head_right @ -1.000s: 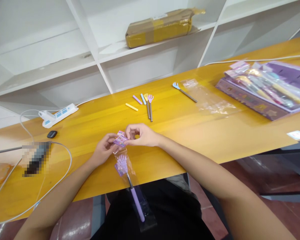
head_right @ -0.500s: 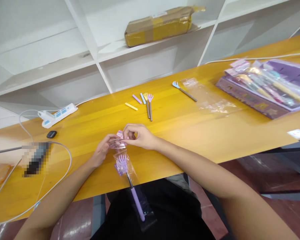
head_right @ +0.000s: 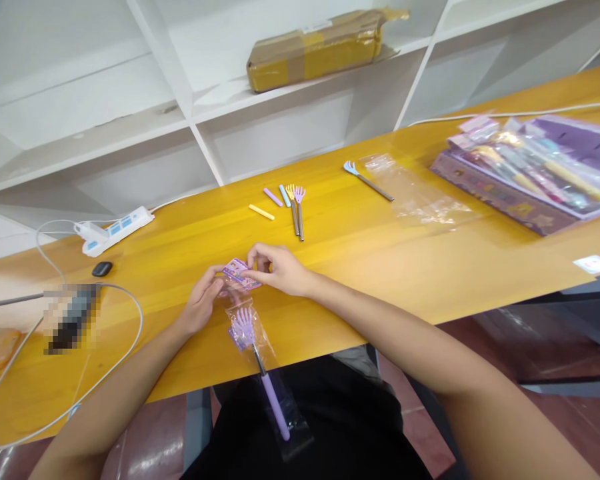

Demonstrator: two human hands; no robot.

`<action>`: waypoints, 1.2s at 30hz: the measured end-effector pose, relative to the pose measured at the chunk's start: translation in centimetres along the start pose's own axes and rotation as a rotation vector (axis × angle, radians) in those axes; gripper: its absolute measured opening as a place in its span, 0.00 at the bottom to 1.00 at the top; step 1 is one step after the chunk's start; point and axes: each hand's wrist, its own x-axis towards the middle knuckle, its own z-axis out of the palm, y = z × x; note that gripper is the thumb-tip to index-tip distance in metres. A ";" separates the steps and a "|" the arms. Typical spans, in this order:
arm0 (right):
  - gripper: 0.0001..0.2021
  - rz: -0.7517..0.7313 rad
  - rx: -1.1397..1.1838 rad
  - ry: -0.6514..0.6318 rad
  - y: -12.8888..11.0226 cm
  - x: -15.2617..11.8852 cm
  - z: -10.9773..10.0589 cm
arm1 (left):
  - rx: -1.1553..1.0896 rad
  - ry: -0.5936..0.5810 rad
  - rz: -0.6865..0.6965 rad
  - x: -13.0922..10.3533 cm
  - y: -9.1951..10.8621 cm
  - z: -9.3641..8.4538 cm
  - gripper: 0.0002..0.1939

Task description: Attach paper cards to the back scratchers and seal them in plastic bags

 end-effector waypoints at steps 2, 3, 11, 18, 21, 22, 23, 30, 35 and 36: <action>0.16 0.002 -0.002 -0.010 -0.1 0.0 0.0 | -0.025 -0.008 -0.009 0.0 0.1 0.0 0.26; 0.16 0.003 -0.003 -0.015 -0.2 0.0 -0.1 | -0.038 -0.027 -0.011 0.0 0.2 0.0 0.26; 0.13 -0.010 -0.021 -0.010 -0.3 0.1 0.0 | -0.060 -0.068 0.001 0.2 -0.4 -0.3 0.23; 0.09 -0.093 -0.094 -0.027 -0.5 0.2 -0.2 | -0.074 -0.011 -0.029 0.3 0.1 -0.1 0.23; 0.08 -0.135 -0.125 -0.026 -0.8 0.2 -0.3 | -0.054 0.018 -0.012 0.3 0.2 -0.2 0.23; 0.08 -0.139 -0.132 -0.024 -0.8 0.2 -0.3 | -0.045 0.031 -0.002 0.4 0.1 -0.2 0.22; 0.08 -0.142 -0.134 -0.022 -0.9 0.2 -0.3 | -0.037 0.040 0.007 0.4 0.1 -0.2 0.22; 0.08 -0.146 -0.127 -0.027 -1.0 0.1 -0.1 | -0.071 -0.058 0.011 0.3 -0.1 -0.3 0.24; 0.08 -0.117 -0.088 0.002 -1.0 -0.1 0.1 | -0.004 -0.044 0.010 0.3 0.2 -0.1 0.24; 0.08 -0.119 -0.082 0.005 -1.0 -0.1 0.1 | 0.032 -0.018 0.017 0.3 0.3 -0.1 0.24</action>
